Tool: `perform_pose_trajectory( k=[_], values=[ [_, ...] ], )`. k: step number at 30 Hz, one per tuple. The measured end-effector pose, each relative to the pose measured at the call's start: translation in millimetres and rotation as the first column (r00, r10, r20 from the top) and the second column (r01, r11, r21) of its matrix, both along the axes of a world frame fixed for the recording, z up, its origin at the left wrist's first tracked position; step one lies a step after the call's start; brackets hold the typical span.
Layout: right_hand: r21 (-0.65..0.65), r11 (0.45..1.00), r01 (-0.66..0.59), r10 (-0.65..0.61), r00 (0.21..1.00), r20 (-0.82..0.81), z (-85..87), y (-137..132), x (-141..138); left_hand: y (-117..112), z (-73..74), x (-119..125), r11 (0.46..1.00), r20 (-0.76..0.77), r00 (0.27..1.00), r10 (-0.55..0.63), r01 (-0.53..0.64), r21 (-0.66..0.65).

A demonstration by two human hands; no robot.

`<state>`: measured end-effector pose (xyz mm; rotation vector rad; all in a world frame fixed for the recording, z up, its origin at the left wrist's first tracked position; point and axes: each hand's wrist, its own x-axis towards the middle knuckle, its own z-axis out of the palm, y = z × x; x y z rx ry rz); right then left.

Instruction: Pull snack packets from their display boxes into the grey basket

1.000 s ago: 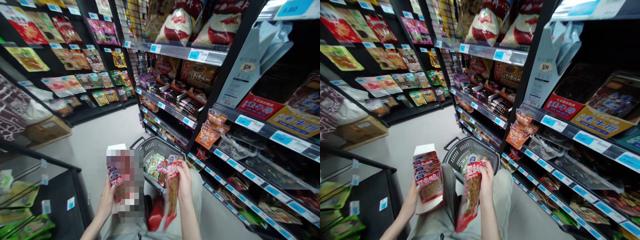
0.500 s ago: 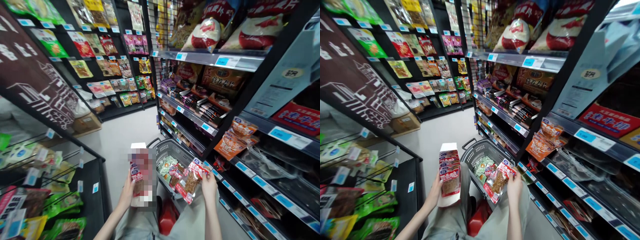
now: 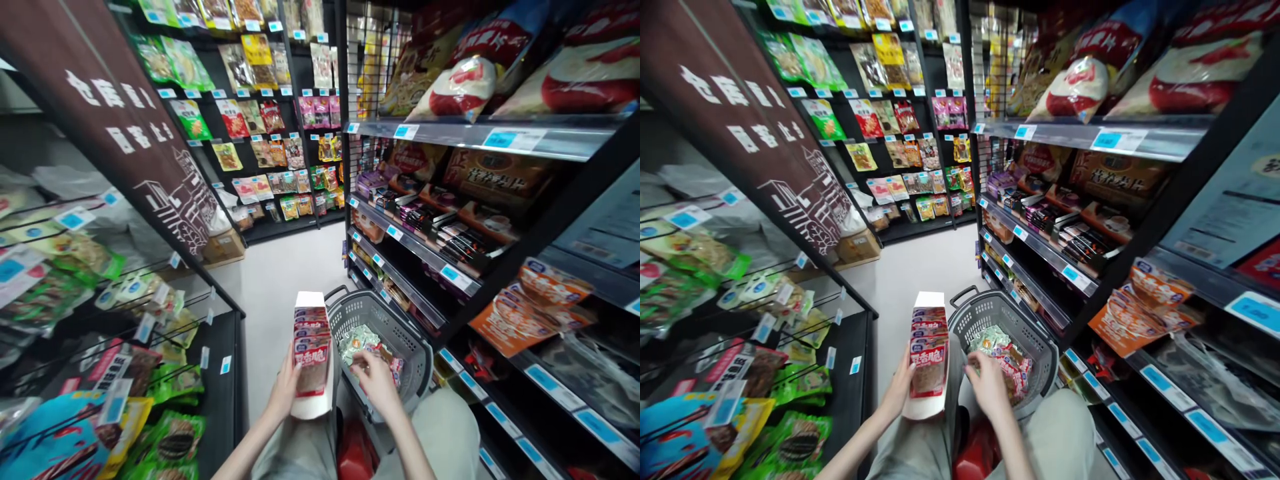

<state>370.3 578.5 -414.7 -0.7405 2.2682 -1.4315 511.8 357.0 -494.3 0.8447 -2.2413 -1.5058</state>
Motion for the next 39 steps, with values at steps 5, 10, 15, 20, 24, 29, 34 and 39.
perform_pose_trajectory(
  k=[5,10,15,20,24,29,34,39],
  values=[
    [0.158,0.987,0.04,-0.004,0.975,-0.222,4.3,-57.4,39.7,0.4,-1.6,0.4,1.0,0.009,1.0,0.006,-0.006,0.005],
    [0.22,0.963,0.153,-0.074,0.942,-0.327,-6.8,-75.6,55.3,-0.8,-4.7,0.5,1.0,-0.022,1.0,0.002,-0.002,-0.006],
    [0.23,0.954,0.194,-0.093,0.917,-0.387,-9.3,-78.1,58.3,-0.1,-3.4,-1.1,1.0,0.004,1.0,-0.011,0.011,-0.004],
    [0.178,0.957,0.228,-0.158,0.928,-0.339,-17.3,-81.1,59.7,0.8,-4.9,-0.6,1.0,0.01,1.0,-0.008,0.008,-0.003],
    [0.128,0.971,0.202,-0.156,0.941,-0.301,-17.1,-77.2,59.7,-2.1,-8.7,0.7,0.999,-0.007,1.0,0.019,-0.019,0.029],
    [0.091,0.991,0.093,-0.066,0.962,-0.266,-20.6,-64.6,60.2,-4.2,-8.8,2.1,0.998,-0.044,0.999,0.024,-0.022,0.058],
    [-0.195,0.974,0.119,-0.15,0.977,-0.15,-25.0,-54.9,57.5,-2.3,-6.9,1.6,0.997,-0.045,0.998,0.04,-0.037,0.068],
    [-0.393,0.877,0.275,-0.225,0.959,0.171,9.4,-42.6,50.8,-2.5,-7.2,-0.2,0.999,-0.031,0.999,0.019,-0.018,0.044]
  ],
)
